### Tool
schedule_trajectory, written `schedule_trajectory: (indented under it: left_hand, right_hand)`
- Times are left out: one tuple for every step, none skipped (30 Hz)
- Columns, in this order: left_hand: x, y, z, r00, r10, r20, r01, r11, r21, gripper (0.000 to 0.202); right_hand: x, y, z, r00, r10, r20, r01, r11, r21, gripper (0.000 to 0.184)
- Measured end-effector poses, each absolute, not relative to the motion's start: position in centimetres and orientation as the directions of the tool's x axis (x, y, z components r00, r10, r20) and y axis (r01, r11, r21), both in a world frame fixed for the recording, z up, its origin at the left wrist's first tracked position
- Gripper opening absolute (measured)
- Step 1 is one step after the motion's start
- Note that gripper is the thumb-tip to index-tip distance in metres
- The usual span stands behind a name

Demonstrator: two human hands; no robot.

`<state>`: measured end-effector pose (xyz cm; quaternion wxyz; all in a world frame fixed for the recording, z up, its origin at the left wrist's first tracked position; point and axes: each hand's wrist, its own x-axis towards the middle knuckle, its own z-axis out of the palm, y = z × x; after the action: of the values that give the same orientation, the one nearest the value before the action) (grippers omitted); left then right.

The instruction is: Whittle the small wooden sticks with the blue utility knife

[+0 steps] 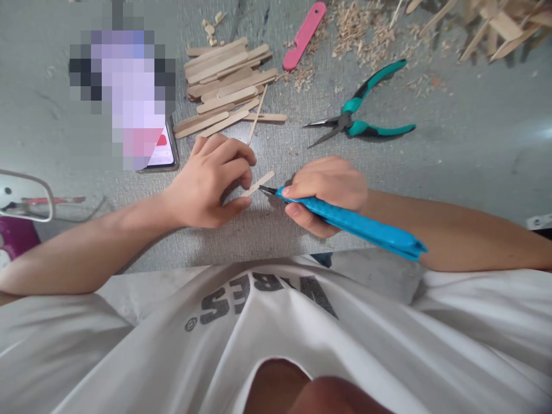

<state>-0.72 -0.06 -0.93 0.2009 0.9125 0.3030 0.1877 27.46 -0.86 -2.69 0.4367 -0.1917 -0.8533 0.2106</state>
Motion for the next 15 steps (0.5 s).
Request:
schedule_trajectory:
  left_hand:
    - [-0.77,-0.03,-0.93,0.749,0.629,0.210,0.482,-0.734,0.479,0.020]
    - [-0.80,-0.02,-0.95,0.749,0.630,0.203,0.487,-0.732,0.476,0.025]
    - [-0.82,-0.03,-0.99,0.750,0.632,0.197,0.493,-0.732,0.470,0.030]
    - [-0.82,-0.06,-1.03,0.751,0.632,0.190,0.501,-0.733,0.460,0.035]
    - [-0.82,-0.10,-1.07,0.753,0.632,0.182,0.509,-0.735,0.448,0.040]
    - [-0.81,-0.15,-1.10,0.755,0.632,0.174,0.518,-0.738,0.433,0.044]
    - [-0.80,-0.19,-1.12,0.759,0.632,0.160,0.528,-0.740,0.416,0.046]
    - [-0.79,-0.24,-1.12,0.762,0.630,0.149,0.536,-0.743,0.401,0.048]
    - [-0.77,-0.27,-1.13,0.765,0.629,0.140,0.541,-0.745,0.391,0.050]
    - [-0.75,-0.30,-1.16,0.765,0.631,0.132,0.545,-0.743,0.389,0.052]
    - [-0.74,-0.32,-1.20,0.762,0.634,0.128,0.548,-0.738,0.393,0.055]
    - [-0.73,-0.33,-1.28,0.759,0.639,0.125,0.550,-0.732,0.402,0.058]
    - [-0.72,-0.34,-1.37,0.753,0.647,0.122,0.553,-0.723,0.415,0.059]
    - [-0.72,-0.35,-1.48,0.744,0.656,0.122,0.557,-0.712,0.428,0.060]
    - [-0.74,-0.36,-1.59,0.736,0.666,0.121,0.562,-0.700,0.439,0.060]
  right_hand:
    - [27.45,-0.81,-2.66,-0.547,0.509,0.665,0.141,0.839,-0.526,0.011]
    - [27.44,-0.76,-2.62,-0.547,0.505,0.668,0.137,0.841,-0.523,0.011]
    - [27.43,-0.72,-2.60,-0.546,0.502,0.671,0.135,0.843,-0.521,0.011]
    - [27.43,-0.70,-2.58,-0.545,0.502,0.672,0.135,0.843,-0.520,0.011]
    - [27.43,-0.68,-2.58,-0.546,0.504,0.669,0.139,0.842,-0.521,0.012]
    - [27.42,-0.69,-2.60,-0.550,0.508,0.663,0.146,0.840,-0.523,0.012]
    - [27.41,-0.70,-2.62,-0.557,0.513,0.653,0.158,0.837,-0.523,0.013]
    - [27.40,-0.71,-2.64,-0.566,0.516,0.643,0.171,0.836,-0.521,0.013]
    - [27.38,-0.72,-2.65,-0.574,0.514,0.638,0.176,0.838,-0.517,0.012]
    - [27.38,-0.71,-2.65,-0.581,0.509,0.635,0.177,0.840,-0.513,0.012]
    - [27.38,-0.69,-2.63,-0.587,0.505,0.633,0.175,0.842,-0.510,0.011]
    - [27.39,-0.65,-2.60,-0.593,0.501,0.630,0.170,0.843,-0.511,0.010]
    - [27.41,-0.60,-2.56,-0.599,0.498,0.628,0.163,0.843,-0.513,0.010]
    - [27.44,-0.54,-2.52,-0.603,0.494,0.626,0.157,0.843,-0.514,0.009]
    - [27.47,-0.48,-2.49,-0.608,0.491,0.624,0.151,0.843,-0.516,0.009]
